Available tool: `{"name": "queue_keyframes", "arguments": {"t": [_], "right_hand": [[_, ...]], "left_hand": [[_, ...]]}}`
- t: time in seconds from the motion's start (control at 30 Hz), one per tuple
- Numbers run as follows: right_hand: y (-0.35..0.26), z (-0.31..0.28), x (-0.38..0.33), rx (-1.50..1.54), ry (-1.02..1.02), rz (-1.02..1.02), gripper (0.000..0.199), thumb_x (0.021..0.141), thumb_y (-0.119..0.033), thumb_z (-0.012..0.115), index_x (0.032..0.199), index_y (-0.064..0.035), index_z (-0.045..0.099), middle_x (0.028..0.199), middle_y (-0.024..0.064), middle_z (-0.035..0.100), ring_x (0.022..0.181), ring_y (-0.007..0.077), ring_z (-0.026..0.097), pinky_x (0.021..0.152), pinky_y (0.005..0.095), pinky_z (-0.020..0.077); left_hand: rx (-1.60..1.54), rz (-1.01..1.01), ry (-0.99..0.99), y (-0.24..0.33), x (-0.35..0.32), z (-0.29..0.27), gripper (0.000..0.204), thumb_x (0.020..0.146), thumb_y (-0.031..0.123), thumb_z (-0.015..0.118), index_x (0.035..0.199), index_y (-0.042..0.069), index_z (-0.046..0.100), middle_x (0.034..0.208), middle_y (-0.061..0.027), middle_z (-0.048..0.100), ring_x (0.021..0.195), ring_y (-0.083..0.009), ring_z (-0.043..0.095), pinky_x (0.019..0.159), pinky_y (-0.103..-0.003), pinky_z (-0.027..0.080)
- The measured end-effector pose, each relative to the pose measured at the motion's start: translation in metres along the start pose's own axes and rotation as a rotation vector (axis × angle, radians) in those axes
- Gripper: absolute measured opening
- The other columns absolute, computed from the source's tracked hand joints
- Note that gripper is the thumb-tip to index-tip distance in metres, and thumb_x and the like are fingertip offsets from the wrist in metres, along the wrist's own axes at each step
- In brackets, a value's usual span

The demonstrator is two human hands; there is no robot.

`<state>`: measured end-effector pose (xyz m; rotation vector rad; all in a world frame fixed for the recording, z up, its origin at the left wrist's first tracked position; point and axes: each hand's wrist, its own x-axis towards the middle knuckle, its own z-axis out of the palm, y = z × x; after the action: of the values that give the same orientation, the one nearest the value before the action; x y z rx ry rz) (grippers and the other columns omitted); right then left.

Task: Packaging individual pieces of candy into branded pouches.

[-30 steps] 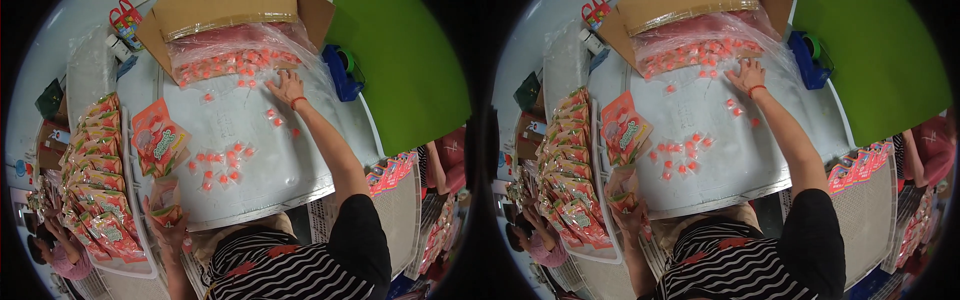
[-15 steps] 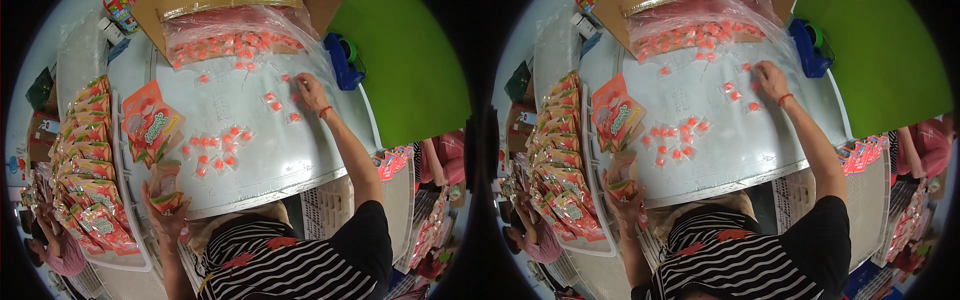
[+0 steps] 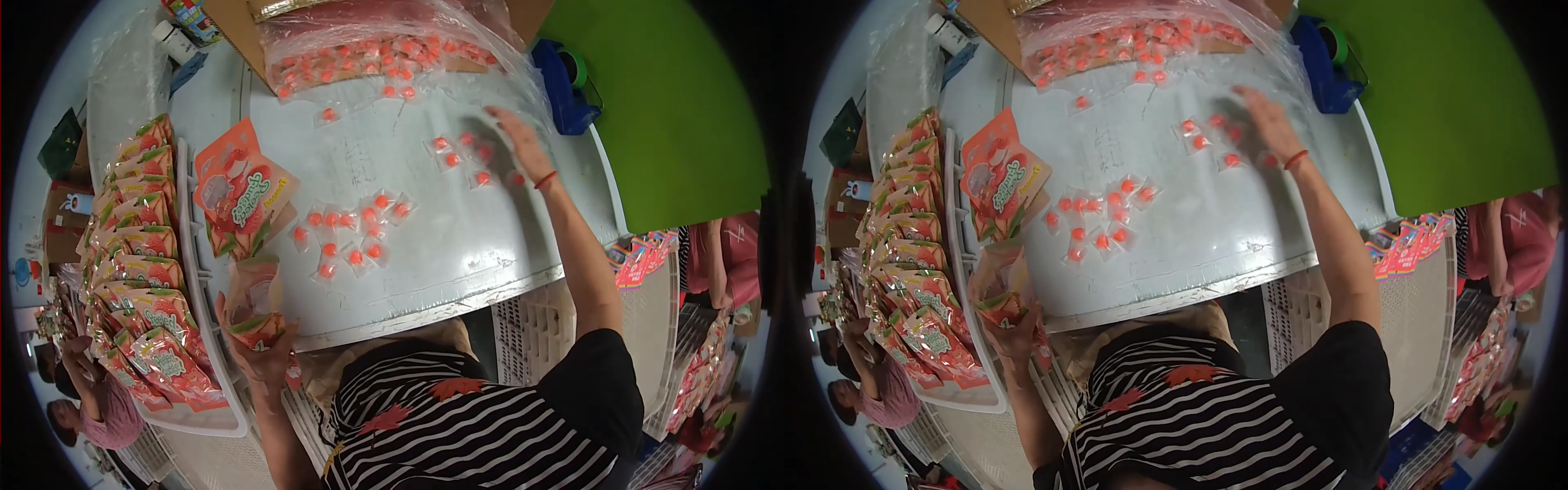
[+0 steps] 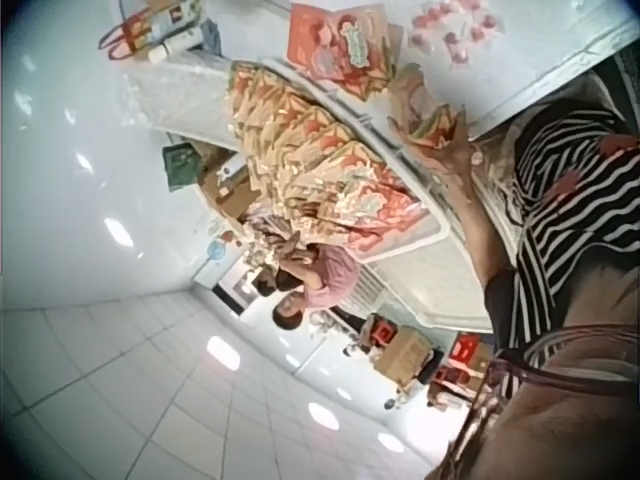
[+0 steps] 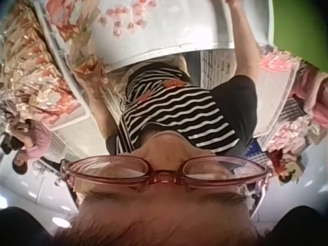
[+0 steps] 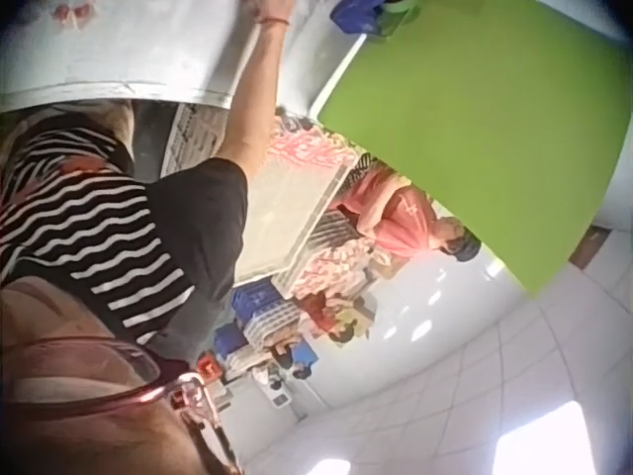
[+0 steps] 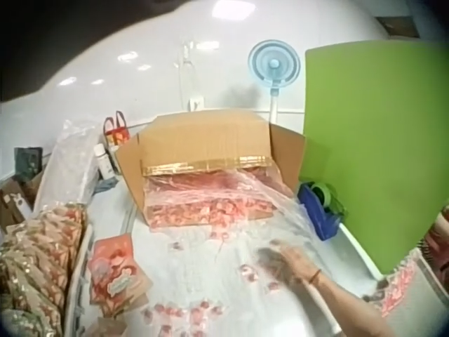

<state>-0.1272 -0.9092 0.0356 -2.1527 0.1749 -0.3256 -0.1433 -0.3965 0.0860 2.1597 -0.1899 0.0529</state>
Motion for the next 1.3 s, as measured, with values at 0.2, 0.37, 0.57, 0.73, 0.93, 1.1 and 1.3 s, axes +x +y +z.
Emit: {"name": "queue_keyframes", "arguments": {"t": [0.2, 0.37, 0.57, 0.73, 0.93, 1.1, 1.3], "right_hand": [[0.025, 0.004, -0.061, -0.11, 0.19, 0.02, 0.057, 0.091, -0.037, 0.05, 0.136, -0.003, 0.038, 0.139, 0.0166, 0.038, 0.132, 0.0257, 0.034, 0.109, 0.0341, 0.0247], [-0.001, 0.037, -0.05, -0.518, 0.17, -0.287, 0.073, 0.078, -0.045, 0.066, 0.135, -0.0097, 0.04, 0.138, 0.0203, 0.036, 0.129, 0.0415, 0.031, 0.104, 0.0477, 0.0287], [-0.026, 0.066, -0.008, -0.793, -0.071, -0.253, 0.069, 0.076, -0.051, 0.066, 0.134, -0.0199, 0.045, 0.142, 0.0152, 0.034, 0.132, 0.0422, 0.026, 0.105, 0.0521, 0.0262], [-0.023, 0.099, 0.005, -0.711, -0.041, -0.394, 0.038, 0.082, -0.037, 0.062, 0.115, -0.0178, 0.057, 0.13, 0.0113, 0.046, 0.119, 0.0366, 0.041, 0.094, 0.0511, 0.0354], [-0.036, 0.108, -0.01, -0.671, 0.221, -0.336, 0.017, 0.079, -0.026, 0.066, 0.087, -0.0113, 0.061, 0.092, 0.0076, 0.058, 0.077, 0.028, 0.058, 0.061, 0.0391, 0.0487], [-0.032, 0.11, 0.008, -0.252, 0.41, 0.073, 0.017, 0.082, -0.024, 0.062, 0.079, -0.0071, 0.06, 0.069, 0.0039, 0.057, 0.052, 0.0219, 0.054, 0.05, 0.0308, 0.0441], [-0.181, 0.16, 0.02, 1.281, 0.175, 0.311, 0.015, 0.088, -0.021, 0.059, 0.081, -0.0082, 0.054, 0.063, -0.0009, 0.049, 0.052, 0.0072, 0.042, 0.048, 0.0214, 0.0347]], "left_hand": [[0.023, 0.066, 0.016, -0.009, 0.007, 0.006, 0.104, 0.055, 0.0, 0.083, 0.14, 0.0, 0.024, 0.133, -0.0153, 0.04, 0.118, -0.0258, 0.045, 0.1, -0.036, 0.04], [0.065, 0.121, 0.031, -0.004, 0.005, 0.003, 0.104, 0.055, 0.0, 0.083, 0.14, 0.0, 0.024, 0.134, -0.0146, 0.038, 0.118, -0.0258, 0.045, 0.1, -0.035, 0.039], [0.043, 0.143, 0.032, 0.015, 0.004, 0.001, 0.104, 0.054, 0.003, 0.085, 0.139, -0.002, 0.026, 0.129, -0.0154, 0.044, 0.113, -0.0273, 0.049, 0.095, -0.036, 0.043], [0.243, 0.443, 0.103, 0.034, 0.022, 0.025, 0.103, 0.052, 0.018, 0.09, 0.135, -0.001, 0.032, 0.12, -0.0165, 0.051, 0.105, -0.0311, 0.054, 0.087, -0.038, 0.045], [0.331, 0.471, -0.044, 0.061, 0.049, 0.061, 0.101, 0.054, 0.021, 0.088, 0.134, 0.0, 0.031, 0.117, -0.0181, 0.052, 0.106, -0.0329, 0.053, 0.089, -0.04, 0.044], [0.26, 0.523, 0.114, 0.041, 0.058, 0.086, 0.102, 0.054, 0.036, 0.085, 0.134, 0.0, 0.033, 0.118, -0.0159, 0.051, 0.103, -0.0336, 0.051, 0.088, -0.043, 0.041], [0.343, 0.421, 0.041, 0.044, 0.057, 0.09, 0.102, 0.055, 0.026, 0.086, 0.135, -0.001, 0.028, 0.121, -0.0192, 0.048, 0.113, -0.0356, 0.045, 0.096, -0.046, 0.035]]}}
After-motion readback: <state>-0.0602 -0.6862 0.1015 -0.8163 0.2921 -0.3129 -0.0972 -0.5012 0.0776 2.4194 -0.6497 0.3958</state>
